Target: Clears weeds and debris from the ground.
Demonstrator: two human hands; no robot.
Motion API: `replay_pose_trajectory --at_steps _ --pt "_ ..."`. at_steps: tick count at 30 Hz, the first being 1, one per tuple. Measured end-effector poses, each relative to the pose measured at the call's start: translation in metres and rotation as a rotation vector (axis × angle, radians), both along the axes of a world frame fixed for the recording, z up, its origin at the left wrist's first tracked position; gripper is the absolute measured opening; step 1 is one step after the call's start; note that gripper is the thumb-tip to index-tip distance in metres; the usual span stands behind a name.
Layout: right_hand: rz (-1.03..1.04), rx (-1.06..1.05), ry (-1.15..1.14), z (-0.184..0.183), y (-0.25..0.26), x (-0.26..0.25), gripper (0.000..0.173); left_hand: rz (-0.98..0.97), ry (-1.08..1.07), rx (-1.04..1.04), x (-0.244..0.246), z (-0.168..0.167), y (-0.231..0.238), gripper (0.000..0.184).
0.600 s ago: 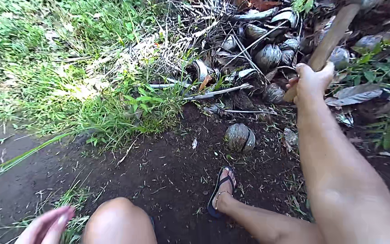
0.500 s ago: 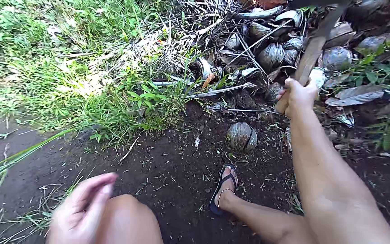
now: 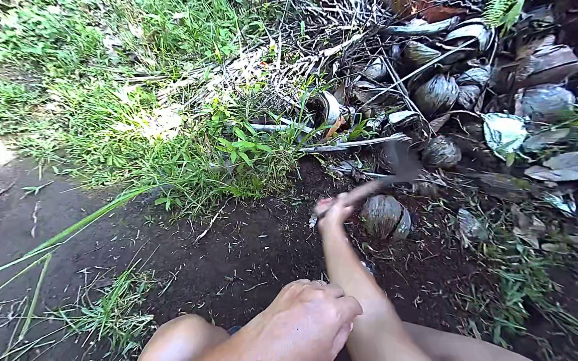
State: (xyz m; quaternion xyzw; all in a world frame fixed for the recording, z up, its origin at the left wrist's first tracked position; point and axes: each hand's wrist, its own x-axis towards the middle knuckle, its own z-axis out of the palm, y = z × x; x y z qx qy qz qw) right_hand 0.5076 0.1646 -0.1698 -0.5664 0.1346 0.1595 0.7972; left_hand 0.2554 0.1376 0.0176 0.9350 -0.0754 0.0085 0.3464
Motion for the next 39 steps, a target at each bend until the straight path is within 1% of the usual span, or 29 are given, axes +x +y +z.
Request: replay_pose_trajectory --at_steps 1,2,3,4,5,7,10,12,16,18,19,21,22,23,24,26,27,28,30,31,33,35,37,39 --pt "0.235 -0.145 0.081 -0.028 0.004 -0.031 0.043 0.003 0.011 -0.006 0.001 -0.004 0.002 0.023" --pt "0.477 -0.250 0.184 -0.049 0.002 -0.057 0.042 0.008 0.035 -0.004 0.002 -0.007 0.004 0.024" --pt "0.644 -0.289 0.279 -0.062 -0.001 -0.078 0.041 0.011 0.081 0.003 0.003 -0.008 0.007 0.025" --pt "0.705 -0.291 0.336 -0.068 -0.004 -0.093 0.043 0.016 0.120 0.015 0.005 -0.008 0.010 0.024" --pt "0.695 -0.302 0.357 -0.068 -0.010 -0.105 0.045 0.021 0.153 0.023 0.005 -0.007 0.011 0.025" --pt "0.590 -0.338 0.332 -0.065 -0.028 -0.114 0.045 0.005 0.204 0.012 0.002 -0.003 0.010 0.025" --pt "0.430 -0.364 0.204 -0.049 -0.046 -0.090 0.040 -0.033 0.167 -0.018 -0.009 0.005 0.001 0.023" --pt "0.272 -0.323 0.075 -0.027 -0.046 -0.065 0.041 -0.066 0.169 -0.051 -0.016 0.013 -0.002 0.025" --pt "-0.135 -0.130 -0.263 0.040 -0.031 -0.002 0.049 -0.071 0.130 -0.087 -0.020 0.020 0.003 0.027" --pt "-0.267 -0.017 -0.356 0.068 -0.017 0.026 0.051 -0.038 0.113 -0.102 -0.018 0.020 0.009 0.027" --pt "-0.309 0.011 -0.370 0.076 -0.006 0.037 0.051 -0.019 0.103 -0.104 -0.017 0.019 0.011 0.027" --pt "-0.292 -0.008 -0.336 0.078 0.017 0.048 0.054 0.008 0.086 -0.094 -0.013 0.014 0.017 0.026" --pt "-0.224 -0.064 -0.302 0.070 0.028 0.047 0.054 0.017 0.085 -0.084 -0.011 0.012 0.019 0.026" --pt "-0.110 -0.170 -0.267 0.056 0.038 0.041 0.053 0.028 0.087 -0.075 -0.009 0.010 0.022 0.027" --pt "0.070 -0.317 -0.222 0.036 0.043 0.032 0.052 0.040 0.094 -0.067 -0.008 0.008 0.023 0.027" --pt "0.497 -0.612 -0.093 -0.011 0.040 0.006 0.054 0.068 0.099 -0.056 -0.006 0.006 0.025 0.027" --pt "0.643 -0.670 -0.025 -0.030 0.033 -0.013 0.055 0.077 0.100 -0.052 -0.006 0.005 0.025 0.027" --pt "0.668 -0.689 0.015 -0.043 0.023 -0.032 0.057 0.082 0.097 -0.049 -0.005 0.006 0.025 0.027" --pt "0.627 -0.664 0.067 -0.063 -0.005 -0.073 0.057 0.085 0.083 -0.035 -0.007 0.007 0.027 0.026" --pt "0.600 -0.651 0.091 -0.074 -0.030 -0.091 0.056 0.072 0.077 -0.035 -0.008 0.008 0.024 0.026" --pt "0.536 -0.644 0.107 -0.087 -0.071 -0.109 0.053 0.034 0.055 -0.036 -0.008 0.012 0.018 0.025" --pt "0.419 -0.582 0.152 -0.084 -0.087 -0.115 0.047 -0.014 0.044 -0.048 -0.013 0.017 0.011 0.024" --pt "0.316 -0.495 0.149 -0.073 -0.086 -0.106 0.044 -0.052 0.059 -0.066 -0.019 0.021 0.007 0.024" --pt "0.232 -0.422 0.076 -0.047 -0.082 -0.086 0.044 -0.076 0.085 -0.068 -0.022 0.025 0.005 0.025"
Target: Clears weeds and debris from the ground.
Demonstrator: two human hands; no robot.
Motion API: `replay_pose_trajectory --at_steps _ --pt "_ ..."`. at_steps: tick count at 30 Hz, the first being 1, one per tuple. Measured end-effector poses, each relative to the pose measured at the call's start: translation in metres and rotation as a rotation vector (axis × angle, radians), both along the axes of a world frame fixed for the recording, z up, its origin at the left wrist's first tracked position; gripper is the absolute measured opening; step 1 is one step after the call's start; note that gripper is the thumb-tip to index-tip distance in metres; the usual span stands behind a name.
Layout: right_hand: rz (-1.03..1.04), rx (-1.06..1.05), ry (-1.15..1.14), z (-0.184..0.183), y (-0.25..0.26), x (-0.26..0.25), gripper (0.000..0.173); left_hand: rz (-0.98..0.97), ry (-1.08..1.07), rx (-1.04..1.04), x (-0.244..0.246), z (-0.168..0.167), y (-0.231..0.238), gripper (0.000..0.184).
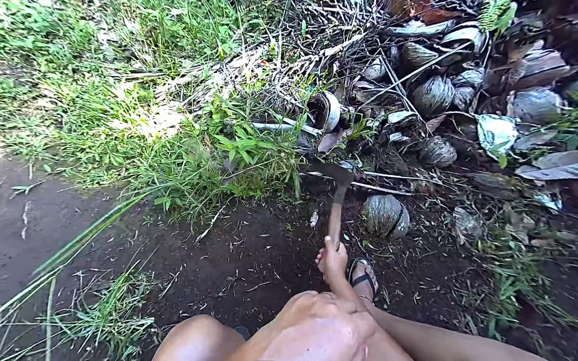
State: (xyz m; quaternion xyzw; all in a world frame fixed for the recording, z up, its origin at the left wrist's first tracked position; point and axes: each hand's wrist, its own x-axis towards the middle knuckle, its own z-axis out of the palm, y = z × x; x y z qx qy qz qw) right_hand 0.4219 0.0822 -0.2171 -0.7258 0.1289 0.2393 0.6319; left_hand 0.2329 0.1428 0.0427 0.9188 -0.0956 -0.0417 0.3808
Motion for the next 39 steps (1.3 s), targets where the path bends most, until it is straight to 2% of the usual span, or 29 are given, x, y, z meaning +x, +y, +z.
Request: replay_pose_trajectory --at_steps 3,6,9,11,12,14,16,17,20,24,27,31,35,37,39 --pt "-0.125 0.158 -0.240 0.055 0.016 0.045 0.045 -0.001 0.012 0.011 -0.001 0.000 0.002 0.025" --pt "-0.304 0.432 -0.452 0.110 0.043 0.095 0.042 0.020 0.022 -0.008 -0.001 0.000 0.005 0.026" --pt "-0.436 0.689 -0.517 0.140 0.081 0.132 0.035 0.043 0.018 -0.044 0.003 0.000 0.008 0.027" --pt "-0.472 0.725 -0.446 0.129 0.116 0.135 0.036 0.059 -0.008 -0.057 0.008 -0.003 0.010 0.027" --pt "-0.434 0.648 -0.376 0.108 0.133 0.127 0.041 0.071 -0.022 -0.058 0.011 -0.005 0.010 0.027" --pt "-0.149 0.373 -0.140 0.041 0.152 0.093 0.052 0.100 -0.045 -0.049 0.018 -0.010 0.012 0.025" --pt "0.236 0.122 0.159 -0.008 0.141 0.054 0.049 0.118 -0.039 -0.023 0.023 -0.016 0.012 0.024" --pt "0.306 0.086 0.285 -0.016 0.133 0.043 0.048 0.120 -0.018 -0.013 0.025 -0.017 0.013 0.025" --pt "0.255 0.105 0.350 -0.023 0.095 0.029 0.043 0.140 0.011 0.012 0.024 -0.022 0.015 0.025" --pt "0.139 0.098 0.081 -0.003 0.044 0.058 0.041 0.098 -0.020 -0.008 0.018 -0.012 0.007 0.024" --pt "-0.019 0.183 -0.179 0.039 0.032 0.087 0.041 0.060 -0.018 -0.065 0.009 -0.002 0.001 0.026" --pt "-0.324 0.456 -0.505 0.103 0.030 0.142 0.038 0.066 -0.039 -0.079 0.008 0.003 0.001 0.027" --pt "-0.601 0.791 -0.563 0.150 0.058 0.178 0.027 0.064 -0.054 -0.107 0.011 0.006 0.002 0.027" --pt "-0.630 0.792 -0.492 0.140 0.095 0.161 0.028 0.067 -0.047 -0.126 0.015 0.006 0.002 0.028" --pt "-0.427 0.591 -0.262 0.083 0.137 0.116 0.041 0.082 -0.055 -0.141 0.022 0.001 0.002 0.028"
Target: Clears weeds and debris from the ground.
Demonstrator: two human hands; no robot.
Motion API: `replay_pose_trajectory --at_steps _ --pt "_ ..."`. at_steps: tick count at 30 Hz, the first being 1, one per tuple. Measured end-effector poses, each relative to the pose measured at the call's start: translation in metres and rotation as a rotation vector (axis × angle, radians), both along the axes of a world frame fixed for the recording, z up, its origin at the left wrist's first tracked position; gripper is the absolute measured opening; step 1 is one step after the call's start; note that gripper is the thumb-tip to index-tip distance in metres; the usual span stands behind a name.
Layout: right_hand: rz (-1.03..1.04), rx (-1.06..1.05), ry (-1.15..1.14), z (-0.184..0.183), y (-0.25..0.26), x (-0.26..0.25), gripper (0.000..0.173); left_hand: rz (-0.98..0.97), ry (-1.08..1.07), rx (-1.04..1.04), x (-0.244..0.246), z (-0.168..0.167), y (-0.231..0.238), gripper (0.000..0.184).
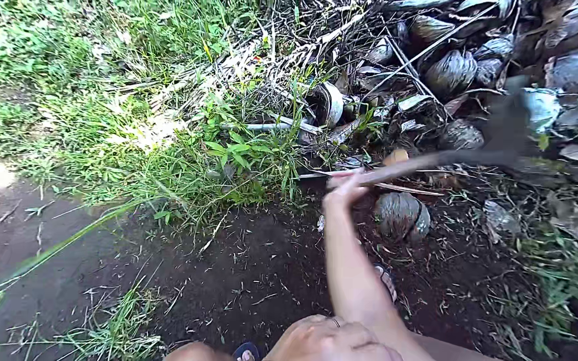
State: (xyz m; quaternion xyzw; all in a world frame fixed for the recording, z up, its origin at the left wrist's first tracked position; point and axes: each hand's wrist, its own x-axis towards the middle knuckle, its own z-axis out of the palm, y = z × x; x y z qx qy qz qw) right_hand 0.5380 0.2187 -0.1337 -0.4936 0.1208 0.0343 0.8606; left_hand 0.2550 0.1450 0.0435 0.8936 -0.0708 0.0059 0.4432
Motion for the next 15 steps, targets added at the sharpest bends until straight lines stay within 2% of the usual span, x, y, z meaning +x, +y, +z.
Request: replay_pose_trajectory --at_steps 2,3,5,8,11,13,15 --pt "0.487 -0.283 0.221 -0.077 0.019 -0.056 0.042 0.031 -0.006 0.018 0.006 -0.010 0.000 0.026" --pt "0.710 -0.405 0.314 -0.100 0.017 -0.077 0.041 0.044 -0.005 0.040 0.009 -0.015 0.000 0.025" --pt "0.899 -0.502 0.425 -0.106 0.013 -0.090 0.045 0.074 0.000 0.100 0.014 -0.023 0.006 0.023" --pt "0.832 -0.525 0.408 -0.098 -0.027 -0.077 0.045 0.067 0.005 0.117 0.011 -0.028 0.004 0.023" --pt "0.704 -0.641 0.232 -0.067 -0.057 -0.036 0.047 0.027 -0.003 0.080 0.006 -0.018 -0.002 0.025" --pt "0.543 -0.661 0.099 -0.043 -0.071 -0.018 0.049 0.021 -0.022 0.056 -0.001 -0.009 -0.007 0.025" --pt "0.332 -0.561 -0.067 -0.020 -0.080 -0.005 0.047 0.030 -0.076 0.070 -0.004 -0.002 -0.009 0.024"
